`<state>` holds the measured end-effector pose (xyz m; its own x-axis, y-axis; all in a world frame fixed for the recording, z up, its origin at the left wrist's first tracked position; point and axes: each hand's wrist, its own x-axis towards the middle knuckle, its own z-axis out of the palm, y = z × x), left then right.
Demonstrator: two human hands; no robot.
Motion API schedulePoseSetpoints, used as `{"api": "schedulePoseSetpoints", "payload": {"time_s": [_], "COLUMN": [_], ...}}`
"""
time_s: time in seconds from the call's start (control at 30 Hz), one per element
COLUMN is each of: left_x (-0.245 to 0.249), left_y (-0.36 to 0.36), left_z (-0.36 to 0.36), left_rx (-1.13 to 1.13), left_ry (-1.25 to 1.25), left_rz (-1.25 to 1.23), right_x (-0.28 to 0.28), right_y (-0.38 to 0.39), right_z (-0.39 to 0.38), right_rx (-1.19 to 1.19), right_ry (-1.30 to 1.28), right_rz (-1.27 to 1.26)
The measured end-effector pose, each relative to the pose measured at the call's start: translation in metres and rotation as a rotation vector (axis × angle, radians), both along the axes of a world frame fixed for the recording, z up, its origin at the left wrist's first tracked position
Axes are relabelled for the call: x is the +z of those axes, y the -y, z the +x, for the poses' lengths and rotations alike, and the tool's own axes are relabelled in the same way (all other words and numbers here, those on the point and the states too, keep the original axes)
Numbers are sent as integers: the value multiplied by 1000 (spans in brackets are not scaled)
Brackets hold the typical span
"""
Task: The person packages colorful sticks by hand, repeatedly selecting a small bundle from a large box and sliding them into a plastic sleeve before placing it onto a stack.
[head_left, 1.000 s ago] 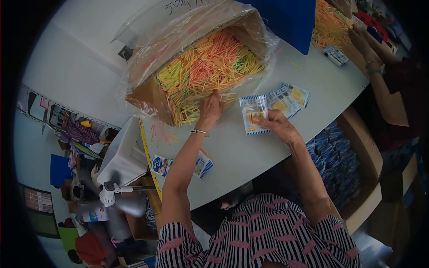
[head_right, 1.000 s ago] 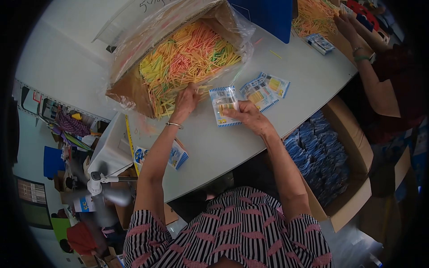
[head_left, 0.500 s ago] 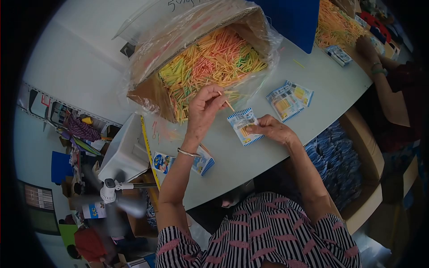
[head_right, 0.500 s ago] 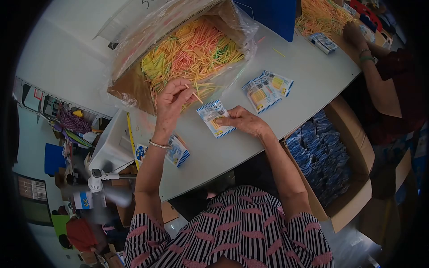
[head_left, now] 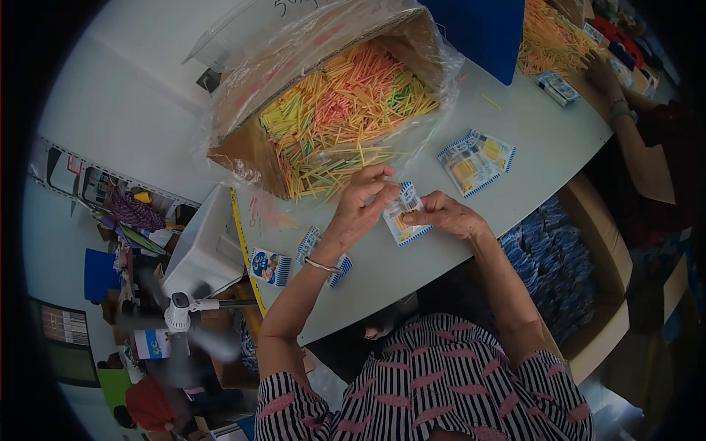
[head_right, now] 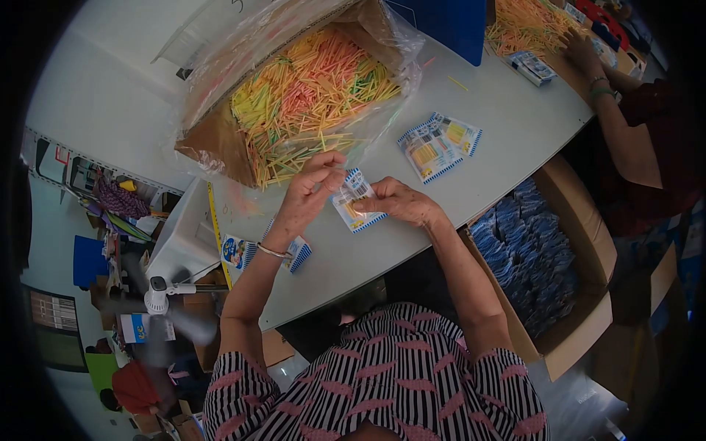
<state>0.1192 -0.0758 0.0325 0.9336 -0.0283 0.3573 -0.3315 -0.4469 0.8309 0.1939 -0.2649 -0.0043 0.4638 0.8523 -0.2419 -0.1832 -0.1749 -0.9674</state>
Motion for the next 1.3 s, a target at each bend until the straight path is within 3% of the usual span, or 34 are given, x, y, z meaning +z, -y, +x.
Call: {"api": "schedulePoseSetpoints", "payload": {"time_s": [0.07,0.17,0.23,0.27,0.3,0.33,0.4,0.47,0.53,0.63,0.77,0.87,1.0,1.3], "left_x": [2,24,31,35,35,32,20,2,-6,-23,-27,-27,-25,-16], "left_y": [3,4,-11,-21,-34,-50,-75,-89,-87,-93,-93,-92,-88,-81], "left_z": [-2,-10,-25,-35,-45,-57,-81,-108,-124,-136,-138,-139,-142,-140], "left_rx": [-95,-36,50,115,129,196,261,327,362,434,449,442,479,497], "left_ry": [-52,-56,-160,-254,-257,-279,-301,-260,-321,-381,-339,-319,-323,-215], "left_rz": [203,41,-29,-98,-97,49,199,600,643,627,549,564,523,567], "right_x": [-2,-3,11,3,-8,-14,-17,-18,-18,-4,-9,-20,-31,-38], "right_y": [1,5,16,20,24,27,31,28,18,-12,-66,-99,-115,-111], "right_z": [0,2,7,11,15,19,28,28,22,-11,-70,-98,-108,-107], "right_rx": [3,-24,-187,-169,-294,-425,-452,-479,-723,-620,-203,-46,-73,-192], "right_ry": [17,-11,383,377,686,994,1121,1250,1530,1491,1091,1055,1138,1069], "right_rz": [9,90,-130,-126,-103,-74,-180,-292,-411,-282,34,-10,6,99]}}
